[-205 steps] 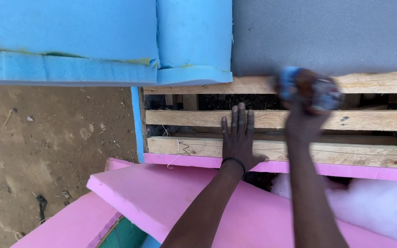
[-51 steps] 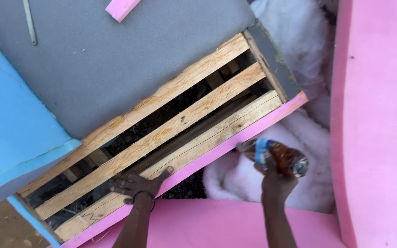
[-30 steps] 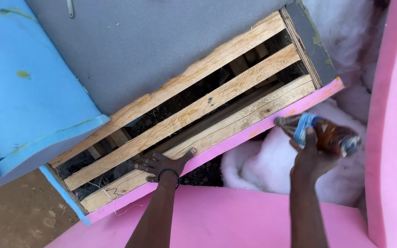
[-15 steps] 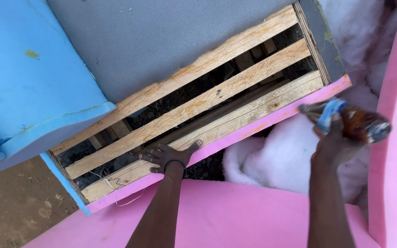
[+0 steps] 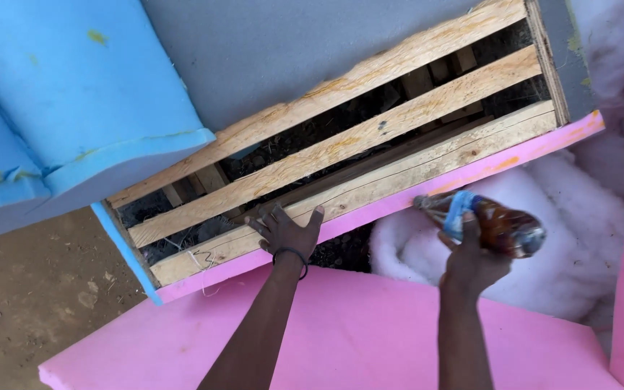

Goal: The person cuts a pink foam sheet using a knife and a blue foam sheet as a guide. They then apply glue from a plastic bottle onto a wooden frame and attach the pink foam sheet to it.

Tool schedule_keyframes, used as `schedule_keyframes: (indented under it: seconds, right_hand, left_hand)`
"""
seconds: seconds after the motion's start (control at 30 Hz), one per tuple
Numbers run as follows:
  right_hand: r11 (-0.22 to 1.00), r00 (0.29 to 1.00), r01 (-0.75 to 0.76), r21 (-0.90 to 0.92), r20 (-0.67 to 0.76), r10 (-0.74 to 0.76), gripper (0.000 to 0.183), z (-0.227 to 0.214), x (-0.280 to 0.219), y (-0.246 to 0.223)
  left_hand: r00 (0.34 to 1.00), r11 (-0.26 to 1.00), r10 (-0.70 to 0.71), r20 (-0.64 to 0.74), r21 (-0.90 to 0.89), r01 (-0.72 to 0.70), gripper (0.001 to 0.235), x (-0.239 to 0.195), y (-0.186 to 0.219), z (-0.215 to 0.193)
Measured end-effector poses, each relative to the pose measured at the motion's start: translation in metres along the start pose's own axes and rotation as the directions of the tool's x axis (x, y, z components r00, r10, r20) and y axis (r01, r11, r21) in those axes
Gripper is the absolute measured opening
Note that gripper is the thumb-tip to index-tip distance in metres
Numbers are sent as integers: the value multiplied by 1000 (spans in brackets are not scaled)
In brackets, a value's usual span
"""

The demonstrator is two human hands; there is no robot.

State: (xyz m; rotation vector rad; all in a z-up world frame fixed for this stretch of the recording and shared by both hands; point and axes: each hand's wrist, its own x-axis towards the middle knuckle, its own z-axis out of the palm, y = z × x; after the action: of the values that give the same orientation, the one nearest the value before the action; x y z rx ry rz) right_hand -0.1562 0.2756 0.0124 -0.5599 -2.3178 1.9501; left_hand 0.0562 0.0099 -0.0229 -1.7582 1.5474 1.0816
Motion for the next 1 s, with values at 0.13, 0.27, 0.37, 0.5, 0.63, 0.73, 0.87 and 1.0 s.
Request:
schedule_keyframes:
  seconds: [0.13, 0.27, 0.37, 0.5, 0.63, 0.73, 0.87, 1.0]
  right_hand:
    - [967, 984, -157, -201, 54, 171, 52, 7, -116, 47]
    - [972, 963, -203, -120, 157, 220, 56, 11, -132, 39]
    - [996, 992, -90, -19, 91, 92, 76, 7, -76, 15]
    - [955, 998, 66, -290, 42, -56, 59, 6, -97, 40]
    - [942, 961, -221, -254, 109, 255, 59, 31, -239, 18]
    - [940, 922, -247, -236, 240, 303, 52, 38, -234, 13]
    - [968, 975, -3, -252, 215, 59, 64, 31, -156, -4]
    - [945, 971, 152, -289, 224, -87, 49, 11, -160, 43]
  left_hand:
    - [846, 920, 343, -409, -37, -391, 120, 1, -85, 21]
    - [666, 766, 551, -503, -12, -643, 81, -18, -141, 3]
    - [657, 768, 578, -484, 51, -638, 82, -16, -172, -1]
    - [670, 770, 583, -458, 48, -637, 83, -22, -182, -1]
    - [647, 769, 577, -499, 65, -636, 72, -21, -183, -1]
    - [635, 766, 565, -526, 49, -641, 64, -18, -181, -5]
    - [615, 754, 570, -544, 48, -656, 59, -25, -193, -8]
    - [656, 801, 504, -563, 20, -598, 54, -31, -206, -8]
